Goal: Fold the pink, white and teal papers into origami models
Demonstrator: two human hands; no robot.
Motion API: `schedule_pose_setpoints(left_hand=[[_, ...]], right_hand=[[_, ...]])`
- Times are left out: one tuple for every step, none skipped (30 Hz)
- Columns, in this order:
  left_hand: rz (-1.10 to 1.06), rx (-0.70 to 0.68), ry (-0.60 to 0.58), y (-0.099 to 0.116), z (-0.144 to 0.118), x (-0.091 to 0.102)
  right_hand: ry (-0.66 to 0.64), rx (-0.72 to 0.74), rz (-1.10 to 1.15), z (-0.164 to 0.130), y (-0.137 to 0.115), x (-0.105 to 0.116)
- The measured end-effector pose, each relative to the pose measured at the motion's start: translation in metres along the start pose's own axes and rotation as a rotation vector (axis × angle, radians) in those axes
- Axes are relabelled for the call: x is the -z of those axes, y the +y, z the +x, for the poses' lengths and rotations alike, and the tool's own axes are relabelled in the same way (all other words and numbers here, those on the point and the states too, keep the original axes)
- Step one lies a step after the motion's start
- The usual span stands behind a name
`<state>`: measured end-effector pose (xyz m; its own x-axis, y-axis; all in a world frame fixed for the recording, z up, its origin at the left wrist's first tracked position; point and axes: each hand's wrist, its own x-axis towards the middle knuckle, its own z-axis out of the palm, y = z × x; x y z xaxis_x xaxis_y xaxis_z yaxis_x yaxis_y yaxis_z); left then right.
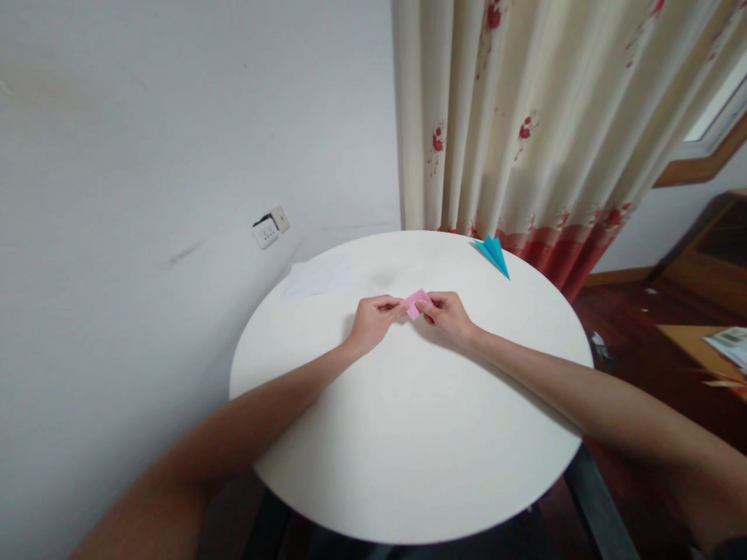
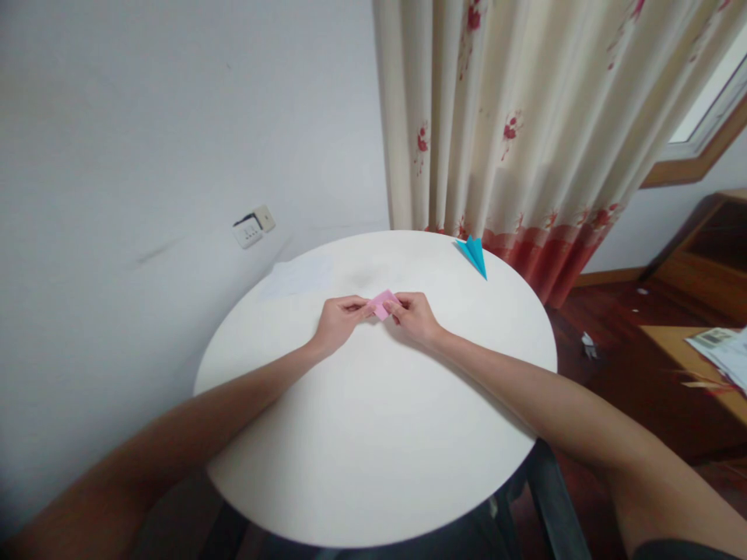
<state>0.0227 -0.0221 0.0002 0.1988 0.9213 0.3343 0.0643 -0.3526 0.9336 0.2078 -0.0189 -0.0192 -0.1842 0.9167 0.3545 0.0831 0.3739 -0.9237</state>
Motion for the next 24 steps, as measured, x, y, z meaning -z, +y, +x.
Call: schedule_pose_setpoints(left_hand=[[0.02, -0.015, 0.006, 0.0, 0.0, 0.0], [0.042, -0.031, 0.014, 0.0, -0.001, 0.0], [0.066, -0.047, 0.022, 0.001, -0.001, 0.0], [0.087, -0.061, 0.028, 0.001, -0.002, 0.0], [0.103, -0.073, 0.033, 0.001, -0.002, 0.0], [0.118, -0.082, 0.036, 0.001, -0.002, 0.0], [0.13, -0.089, 0.039, 0.001, -0.002, 0.001], [0.142, -0.093, 0.041, 0.0, -0.002, 0.001], [0.155, -0.097, 0.042, 0.0, -0.002, 0.002], [0.17, -0.1, 0.041, 0.0, -0.001, 0.002], [0.186, -0.103, 0.04, 0.001, -0.001, 0.002], [0.202, -0.107, 0.038, 0.001, -0.001, 0.003], [0.22, -0.113, 0.036, 0.002, -0.001, 0.003], [0.237, -0.117, 0.033, 0.003, -0.001, 0.003], [0.253, -0.122, 0.027, 0.004, -0.001, 0.003], [0.268, -0.125, 0.019, 0.005, -0.001, 0.002], [0.28, -0.126, 0.009, 0.006, -0.002, 0.002], [0.288, -0.125, 0.0, 0.007, -0.002, 0.001], [0.293, -0.123, -0.005, 0.008, -0.003, 0.001], [0.296, -0.121, -0.009, 0.008, -0.003, 0.0], [0.298, -0.118, -0.01, 0.009, -0.004, 0.0], [0.299, -0.115, -0.011, 0.01, -0.004, 0.0], [0.299, -0.114, -0.014, 0.01, -0.005, 0.0], [0.299, -0.113, -0.018, 0.011, -0.005, 0.0]], right_hand=[[-0.004, -0.001, 0.01, 0.0, 0.001, 0.0], [-0.009, -0.001, 0.017, 0.0, 0.001, 0.0], [-0.012, 0.0, 0.021, 0.0, 0.002, -0.001], [-0.015, 0.001, 0.023, 0.0, 0.002, -0.001], [-0.018, 0.001, 0.024, 0.0, 0.003, -0.001], [-0.021, 0.001, 0.024, 0.0, 0.003, -0.001], [-0.025, 0.0, 0.022, 0.0, 0.004, -0.001], [-0.031, 0.0, 0.019, 0.0, 0.004, -0.001], [-0.035, 0.0, 0.013, 0.0, 0.005, -0.001], [-0.038, 0.005, 0.002, 0.0, 0.005, -0.001], [-0.036, 0.014, -0.015, 0.001, 0.005, -0.001], [-0.03, 0.03, -0.036, 0.001, 0.005, -0.001], [-0.021, 0.05, -0.059, 0.002, 0.004, -0.001], [-0.007, 0.07, -0.082, 0.002, 0.002, -0.001], [0.014, 0.088, -0.103, 0.002, 0.0, -0.002], [0.038, 0.103, -0.122, 0.001, -0.003, -0.002], [0.063, 0.116, -0.142, 0.001, -0.007, -0.001], [0.086, 0.132, -0.163, 0.0, -0.01, -0.001], [0.106, 0.15, -0.188, -0.001, -0.013, -0.001], [0.119, 0.172, -0.213, -0.001, -0.015, -0.001], [0.127, 0.196, -0.237, -0.002, -0.017, -0.001], [0.132, 0.219, -0.255, -0.003, -0.018, -0.001], [0.136, 0.239, -0.267, -0.004, -0.019, -0.001], [0.139, 0.255, -0.273, -0.004, -0.02, -0.001]])
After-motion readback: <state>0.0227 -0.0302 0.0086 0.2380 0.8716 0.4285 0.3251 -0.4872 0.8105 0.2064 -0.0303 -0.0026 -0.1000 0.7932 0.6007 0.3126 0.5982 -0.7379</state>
